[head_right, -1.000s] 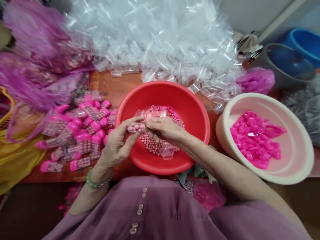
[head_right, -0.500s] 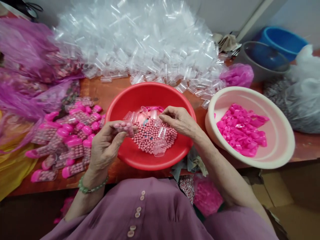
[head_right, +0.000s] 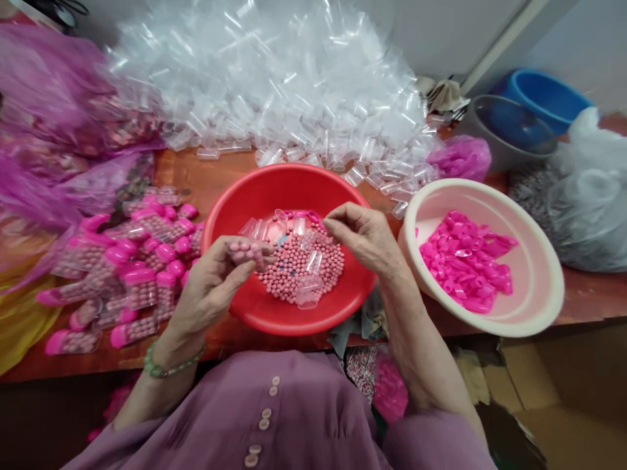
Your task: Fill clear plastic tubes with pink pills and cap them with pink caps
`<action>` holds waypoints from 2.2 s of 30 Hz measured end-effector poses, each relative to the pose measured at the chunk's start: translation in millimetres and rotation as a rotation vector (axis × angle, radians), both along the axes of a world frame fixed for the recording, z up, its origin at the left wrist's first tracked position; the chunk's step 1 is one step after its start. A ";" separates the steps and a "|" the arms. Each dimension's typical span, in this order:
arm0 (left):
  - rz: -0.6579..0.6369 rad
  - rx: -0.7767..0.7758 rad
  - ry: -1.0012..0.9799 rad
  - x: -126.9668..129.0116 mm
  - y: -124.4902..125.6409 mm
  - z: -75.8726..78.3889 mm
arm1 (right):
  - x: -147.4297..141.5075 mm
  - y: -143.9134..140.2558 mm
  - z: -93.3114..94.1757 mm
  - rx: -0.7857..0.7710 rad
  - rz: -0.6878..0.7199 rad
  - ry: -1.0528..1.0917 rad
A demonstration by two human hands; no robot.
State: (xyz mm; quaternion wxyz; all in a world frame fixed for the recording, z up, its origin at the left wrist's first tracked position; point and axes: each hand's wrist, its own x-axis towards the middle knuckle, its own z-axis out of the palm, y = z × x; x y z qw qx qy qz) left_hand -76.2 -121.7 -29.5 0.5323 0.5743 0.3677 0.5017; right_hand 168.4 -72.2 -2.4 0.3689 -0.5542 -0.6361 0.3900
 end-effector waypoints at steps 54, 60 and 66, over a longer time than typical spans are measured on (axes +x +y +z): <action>-0.058 -0.372 -0.385 -15.4 18.3 -19.5 | -53.8 20.5 -4.2 -0.099 0.235 0.169; -0.011 -0.427 -0.411 -5.2 9.6 -14.0 | -69.7 -4.6 -8.6 0.040 -0.013 0.503; -0.019 -0.408 -0.402 0.6 8.4 -20.2 | -66.6 -22.9 -28.1 0.108 -0.096 0.512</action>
